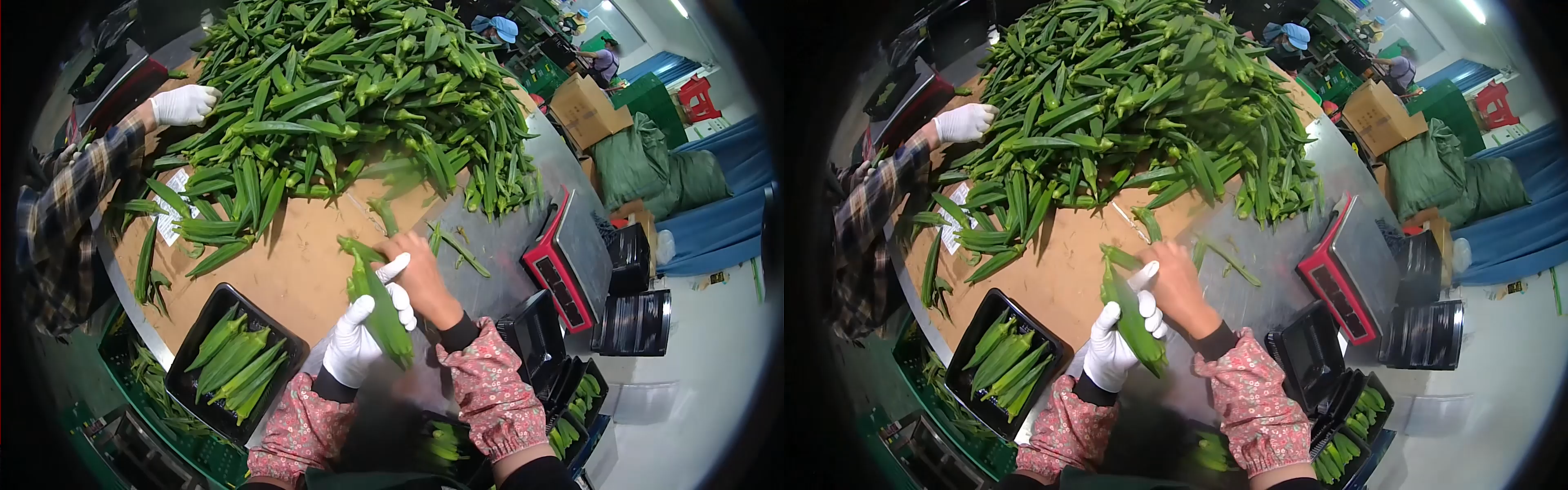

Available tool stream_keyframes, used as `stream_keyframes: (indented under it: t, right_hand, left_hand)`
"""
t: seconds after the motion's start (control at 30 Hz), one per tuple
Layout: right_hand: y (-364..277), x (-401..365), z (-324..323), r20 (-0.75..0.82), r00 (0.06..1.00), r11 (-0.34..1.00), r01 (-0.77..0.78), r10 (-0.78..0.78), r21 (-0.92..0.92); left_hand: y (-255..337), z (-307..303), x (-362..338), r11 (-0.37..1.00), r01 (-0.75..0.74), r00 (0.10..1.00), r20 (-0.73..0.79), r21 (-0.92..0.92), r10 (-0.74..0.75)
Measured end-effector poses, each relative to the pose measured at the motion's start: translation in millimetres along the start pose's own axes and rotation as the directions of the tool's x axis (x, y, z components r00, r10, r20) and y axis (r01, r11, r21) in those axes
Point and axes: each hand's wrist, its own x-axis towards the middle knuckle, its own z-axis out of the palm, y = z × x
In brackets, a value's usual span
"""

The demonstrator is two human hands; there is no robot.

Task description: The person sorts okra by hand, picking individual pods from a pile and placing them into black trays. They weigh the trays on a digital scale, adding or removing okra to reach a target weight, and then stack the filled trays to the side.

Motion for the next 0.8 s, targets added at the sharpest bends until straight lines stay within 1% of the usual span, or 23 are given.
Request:
stream_keyframes:
  t: [0.03, 0.07, 0.17, 0.2, 0.3, 0.33, 0.43, 0.47, 0.5, 0.57, 0.67, 0.73, 0.8]
  right_hand:
    - [2, -2, -2, 0.002, 0.999, 0.998, -0.04, 0.039, 0.041]
    - [6, -7, -7, -0.04, 0.997, 0.995, -0.055, 0.058, 0.082]
    - [3, -23, -36, -0.092, 0.947, 0.93, -0.278, 0.307, 0.242]
    - [3, -29, -45, -0.155, 0.948, 0.941, -0.238, 0.28, 0.243]
    - [-4, -47, -61, -0.131, 0.904, 0.866, -0.336, 0.407, 0.371]
    - [-6, -52, -62, -0.125, 0.9, 0.852, -0.341, 0.418, 0.396]
    - [-22, -58, -60, -0.096, 0.872, 0.794, -0.386, 0.481, 0.47]
    - [-20, -61, -56, -0.085, 0.876, 0.788, -0.38, 0.475, 0.484]
    - [-24, -61, -56, -0.026, 0.841, 0.683, -0.419, 0.54, 0.598]
    - [-36, -57, -58, 0.116, 0.765, 0.425, -0.469, 0.634, 0.774]
    - [-21, -62, -57, 0.222, 0.802, 0.208, -0.393, 0.554, 0.896]
    - [-19, -61, -57, 0.237, 0.794, 0.15, -0.379, 0.56, 0.913]
    - [-18, -62, -57, 0.261, 0.787, 0.087, -0.369, 0.559, 0.925]
  left_hand:
    - [0, -4, 1, 1.0, 0.001, 1.0, 0.014, -0.03, -0.001]
    - [1, -8, 3, 0.999, 0.002, 1.0, 0.028, -0.049, -0.001]
    - [2, -8, 5, 0.994, -0.077, 0.988, -0.139, -0.077, 0.066]
    - [3, -9, 5, 0.99, -0.094, 0.989, -0.124, -0.109, 0.08]
    - [4, -13, 6, 0.988, -0.103, 0.973, -0.217, -0.113, 0.077]
    - [5, -9, 6, 0.988, -0.084, 0.976, -0.211, -0.127, 0.056]
    - [1, -9, 6, 0.993, -0.075, 0.959, -0.28, -0.091, 0.047]
    - [2, -9, 6, 0.993, -0.078, 0.958, -0.281, -0.093, 0.049]
    - [3, -9, 6, 0.992, -0.082, 0.958, -0.283, -0.095, 0.052]
    - [4, -9, 5, 0.99, -0.09, 0.959, -0.276, -0.11, 0.057]
    - [4, -7, 5, 0.986, -0.1, 0.965, -0.256, -0.135, 0.062]
    - [2, -6, 5, 0.986, -0.103, 0.966, -0.251, -0.128, 0.068]
    - [2, -10, 3, 0.985, -0.082, 0.955, -0.294, -0.15, 0.035]
